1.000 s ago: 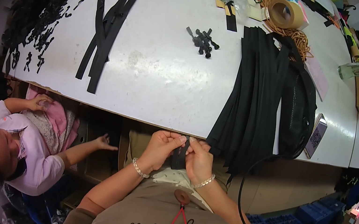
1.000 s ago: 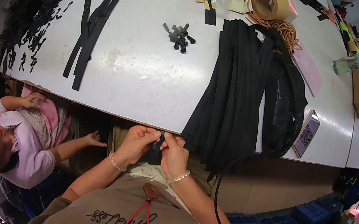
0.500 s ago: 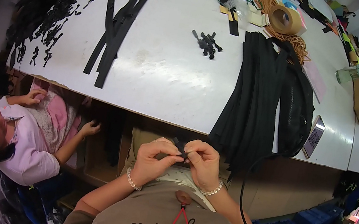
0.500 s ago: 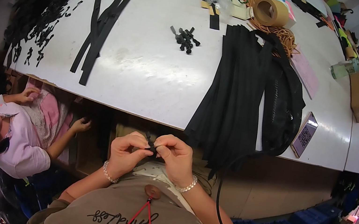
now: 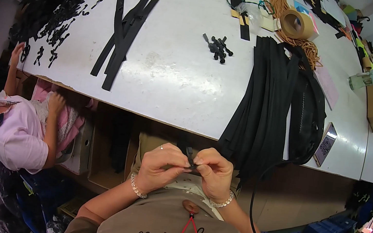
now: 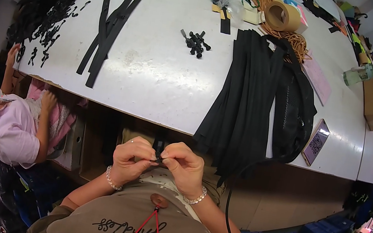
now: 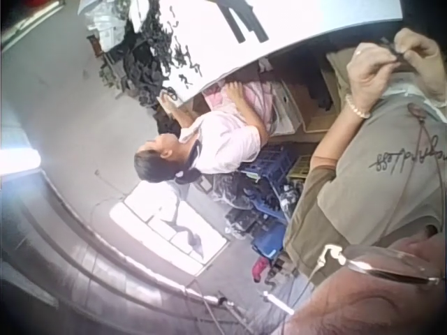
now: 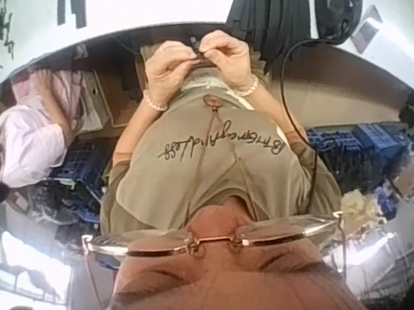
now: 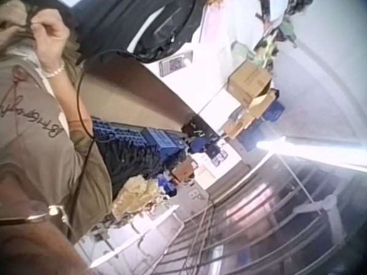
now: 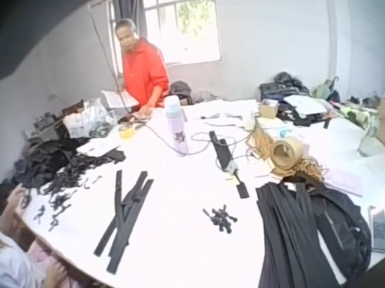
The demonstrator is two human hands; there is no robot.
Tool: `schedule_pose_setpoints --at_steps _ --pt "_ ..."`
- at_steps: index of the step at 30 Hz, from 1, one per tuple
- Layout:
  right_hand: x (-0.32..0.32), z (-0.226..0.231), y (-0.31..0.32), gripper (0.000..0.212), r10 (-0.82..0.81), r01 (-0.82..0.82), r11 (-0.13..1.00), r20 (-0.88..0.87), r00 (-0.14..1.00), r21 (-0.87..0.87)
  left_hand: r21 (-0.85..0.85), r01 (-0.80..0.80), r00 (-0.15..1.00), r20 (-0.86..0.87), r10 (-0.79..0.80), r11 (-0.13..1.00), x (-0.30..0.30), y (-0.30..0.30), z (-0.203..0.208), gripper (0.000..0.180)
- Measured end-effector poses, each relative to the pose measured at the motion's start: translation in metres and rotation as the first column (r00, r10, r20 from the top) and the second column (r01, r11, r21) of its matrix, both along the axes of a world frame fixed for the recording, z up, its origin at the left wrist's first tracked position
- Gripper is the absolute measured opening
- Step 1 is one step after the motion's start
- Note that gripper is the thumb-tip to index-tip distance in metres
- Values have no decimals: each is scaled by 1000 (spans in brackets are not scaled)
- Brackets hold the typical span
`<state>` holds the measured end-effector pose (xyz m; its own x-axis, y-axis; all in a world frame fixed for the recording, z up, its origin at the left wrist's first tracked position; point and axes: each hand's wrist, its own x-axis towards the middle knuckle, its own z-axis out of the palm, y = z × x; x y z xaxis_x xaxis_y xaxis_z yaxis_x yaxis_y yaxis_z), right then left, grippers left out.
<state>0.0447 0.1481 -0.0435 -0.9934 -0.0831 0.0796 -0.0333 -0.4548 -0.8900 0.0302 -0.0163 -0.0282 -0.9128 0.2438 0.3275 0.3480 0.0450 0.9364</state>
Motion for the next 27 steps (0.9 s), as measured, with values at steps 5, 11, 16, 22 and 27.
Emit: schedule_pose_setpoints --at_steps 5,11,16,22,27 --pt "-2 1 0 6 -43 44 997 -10 999 71 28 -26 990 142 22 999 2 4 -2 15" --pt "-10 17 6 9 -43 32 937 24 999 347 -6 81 888 455 -70 997 -19 -5 17 19" --pt "-17 31 10 5 15 -12 797 1 1000 604 -76 244 723 679 -129 967 -42 -11 34 15" --pt "-24 30 7 3 -56 -8 828 97 994 561 -82 358 682 703 -201 930 -49 -13 32 15" --pt "-37 32 20 17 157 -269 931 391 907 248 240 315 535 754 -381 918 -51 -17 23 11"
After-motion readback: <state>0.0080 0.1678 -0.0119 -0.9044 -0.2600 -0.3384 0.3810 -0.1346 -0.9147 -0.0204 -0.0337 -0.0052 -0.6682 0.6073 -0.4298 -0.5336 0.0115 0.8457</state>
